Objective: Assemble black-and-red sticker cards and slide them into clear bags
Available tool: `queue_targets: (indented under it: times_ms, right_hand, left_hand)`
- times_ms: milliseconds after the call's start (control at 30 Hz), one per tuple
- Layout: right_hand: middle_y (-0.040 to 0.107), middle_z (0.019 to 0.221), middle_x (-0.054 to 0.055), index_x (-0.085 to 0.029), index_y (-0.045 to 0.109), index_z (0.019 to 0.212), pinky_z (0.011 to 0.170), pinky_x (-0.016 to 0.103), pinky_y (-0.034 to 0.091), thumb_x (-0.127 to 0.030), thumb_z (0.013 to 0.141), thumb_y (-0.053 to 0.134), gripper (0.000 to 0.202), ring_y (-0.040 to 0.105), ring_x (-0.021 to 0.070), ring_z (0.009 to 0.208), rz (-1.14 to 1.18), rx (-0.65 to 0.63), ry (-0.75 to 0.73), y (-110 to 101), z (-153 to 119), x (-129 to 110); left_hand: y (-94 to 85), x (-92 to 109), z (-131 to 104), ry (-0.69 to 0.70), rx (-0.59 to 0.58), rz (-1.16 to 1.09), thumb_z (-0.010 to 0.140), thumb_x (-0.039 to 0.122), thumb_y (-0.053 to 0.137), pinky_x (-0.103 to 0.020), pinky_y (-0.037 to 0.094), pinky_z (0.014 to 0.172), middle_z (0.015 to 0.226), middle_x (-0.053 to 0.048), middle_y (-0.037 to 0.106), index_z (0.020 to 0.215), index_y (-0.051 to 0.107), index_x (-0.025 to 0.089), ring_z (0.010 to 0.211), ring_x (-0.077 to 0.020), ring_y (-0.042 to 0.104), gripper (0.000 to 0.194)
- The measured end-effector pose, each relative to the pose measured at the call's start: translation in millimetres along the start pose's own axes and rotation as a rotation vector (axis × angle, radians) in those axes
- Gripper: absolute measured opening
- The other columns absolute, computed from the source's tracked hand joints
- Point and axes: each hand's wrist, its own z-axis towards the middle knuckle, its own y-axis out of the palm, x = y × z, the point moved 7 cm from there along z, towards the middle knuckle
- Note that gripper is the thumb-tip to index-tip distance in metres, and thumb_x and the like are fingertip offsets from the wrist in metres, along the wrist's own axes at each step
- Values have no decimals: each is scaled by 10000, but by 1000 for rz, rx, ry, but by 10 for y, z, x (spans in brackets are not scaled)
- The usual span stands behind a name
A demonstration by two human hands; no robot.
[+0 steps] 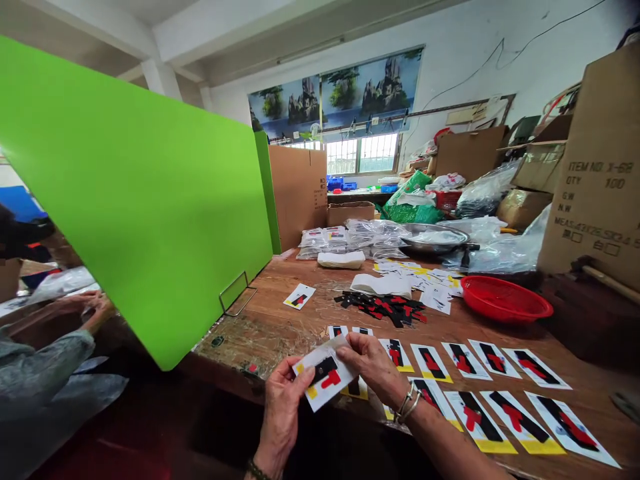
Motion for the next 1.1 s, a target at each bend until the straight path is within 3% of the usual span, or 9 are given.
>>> queue_targets:
  times_ms: [100,267,367,467,533,633,767,933,1100]
  right_hand:
    - [549,574,-34,-179,552,663,469,201,351,-351,765,604,206,474,94,503,-73,-13,3,-27,99,-17]
    - [494,530,-56,-176,532,608,464,200,280,-230,764,569,169,410,75,483,-195,-70,-11,-67,286,-103]
    - [487,523,-56,-171,541,588,479,209,287,-203,764,565,181,407,78,489,-265,-60,-3,-212,496,-69]
    - [627,681,-13,-166,653,756,588,225,387,-233,815,563,127,539,116,617,-393,16,-56,-560,781,-28]
    - [678,858,39,-166,684,875,726,256,427,-200,822,569,131,596,160,793,-592,169,-88,-920,987,1]
    - [650,1038,116,-142,677,966,879,311,407,-175,826,579,175,563,233,1002,-929,406,-44,-1430,1280,98]
    - [597,1162,168,-93,616,1119,898,346,410,-265,822,639,344,520,291,1090,-1151,506,60,-1755,1605,321]
    - [631,1078,181,-87,667,1024,825,327,432,-152,830,591,218,567,268,1023,-1202,474,104,-1807,1743,510]
    - [655,1026,150,-152,700,898,734,315,443,-89,874,501,210,578,237,952,-1241,481,41,-1875,1719,350]
  left_hand:
    - [-11,37,86,-45,-90,189,589,402,859,-270,543,608,739,-71,734,799,720,119,626,-185,665,378]
    - [-39,66,363,-25,-37,235,559,469,853,-255,521,557,669,-39,714,746,697,138,563,-163,632,411]
    - [1,43,646,-33,-47,285,520,482,860,-263,519,554,663,-38,712,736,686,136,559,-165,627,444]
    - [-13,115,1057,-3,25,337,458,500,857,-263,499,525,644,-35,705,719,678,136,543,-170,619,482]
    - [-46,212,1388,50,100,363,424,489,846,-263,487,519,640,-29,701,719,671,138,537,-168,612,491]
    - [-101,349,1891,137,204,480,450,471,788,-267,473,533,648,-24,693,759,668,143,547,-169,607,466]
    - [-164,400,2382,188,331,825,590,439,670,-259,409,518,664,-35,690,803,682,156,587,-191,613,354]
    - [-150,308,2596,203,300,1052,639,385,667,-289,423,605,768,-67,712,804,702,178,727,-238,634,267]
    - [-62,468,2473,384,375,1311,721,372,618,-420,444,897,1083,-159,658,1028,674,151,1026,-314,598,383]
